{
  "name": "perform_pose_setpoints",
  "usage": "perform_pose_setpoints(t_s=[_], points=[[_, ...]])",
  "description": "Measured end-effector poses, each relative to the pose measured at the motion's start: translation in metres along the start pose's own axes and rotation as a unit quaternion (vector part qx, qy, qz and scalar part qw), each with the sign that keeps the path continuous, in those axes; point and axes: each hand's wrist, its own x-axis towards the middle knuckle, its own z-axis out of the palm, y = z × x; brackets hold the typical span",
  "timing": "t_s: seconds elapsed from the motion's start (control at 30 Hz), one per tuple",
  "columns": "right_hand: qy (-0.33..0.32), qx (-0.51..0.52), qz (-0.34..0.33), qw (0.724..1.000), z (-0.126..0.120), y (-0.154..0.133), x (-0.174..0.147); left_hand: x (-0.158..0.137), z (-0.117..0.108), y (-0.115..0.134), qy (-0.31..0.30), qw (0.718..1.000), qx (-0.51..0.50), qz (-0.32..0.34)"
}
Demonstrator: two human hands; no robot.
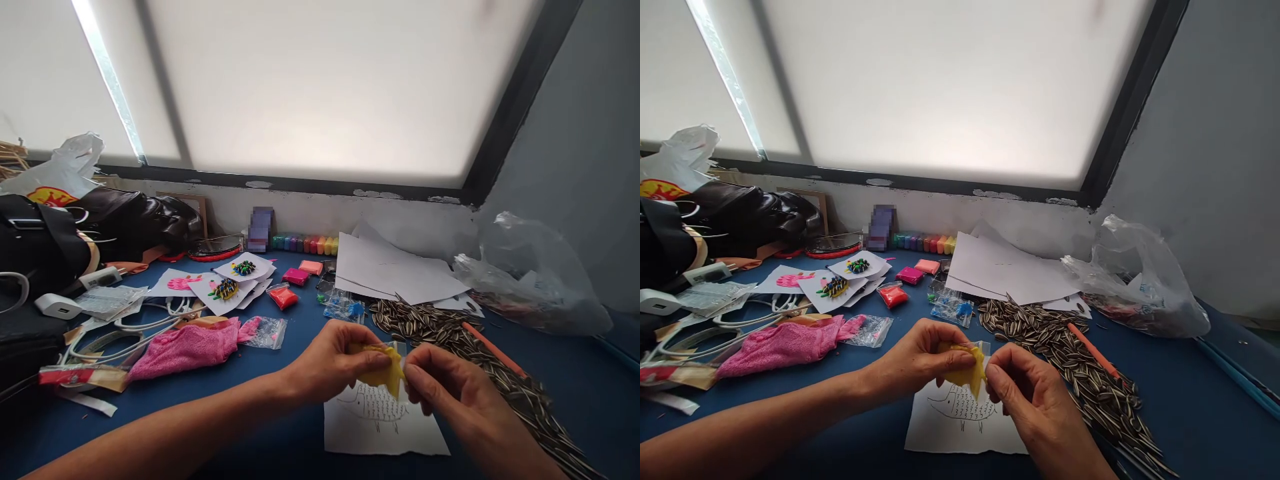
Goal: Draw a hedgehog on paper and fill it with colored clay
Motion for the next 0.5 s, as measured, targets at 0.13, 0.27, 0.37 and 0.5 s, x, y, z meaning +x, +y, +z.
perform_pose_setpoints(t_s=[0.13,0.27,0.37,0.5], points=[[0.011,-0.017,-0.007,1.0,-0.002,0.004,0.0,-0.001,0.0,0.002,-0.014,1.0,-0.01,0.001],[0.048,-0.044,-0.011,0.998,0.001,0.001,-0.001,-0.001,-0.001,0.001,-0.027,0.999,-0.033,0.011],[0.089,-0.055,-0.013,0.994,0.005,-0.003,-0.004,0.0,0.0,0.0,-0.025,0.998,-0.049,0.008],[0.123,-0.006,-0.021,0.992,0.009,-0.006,-0.006,0.0,0.0,0.0,-0.001,0.999,-0.041,-0.008]])
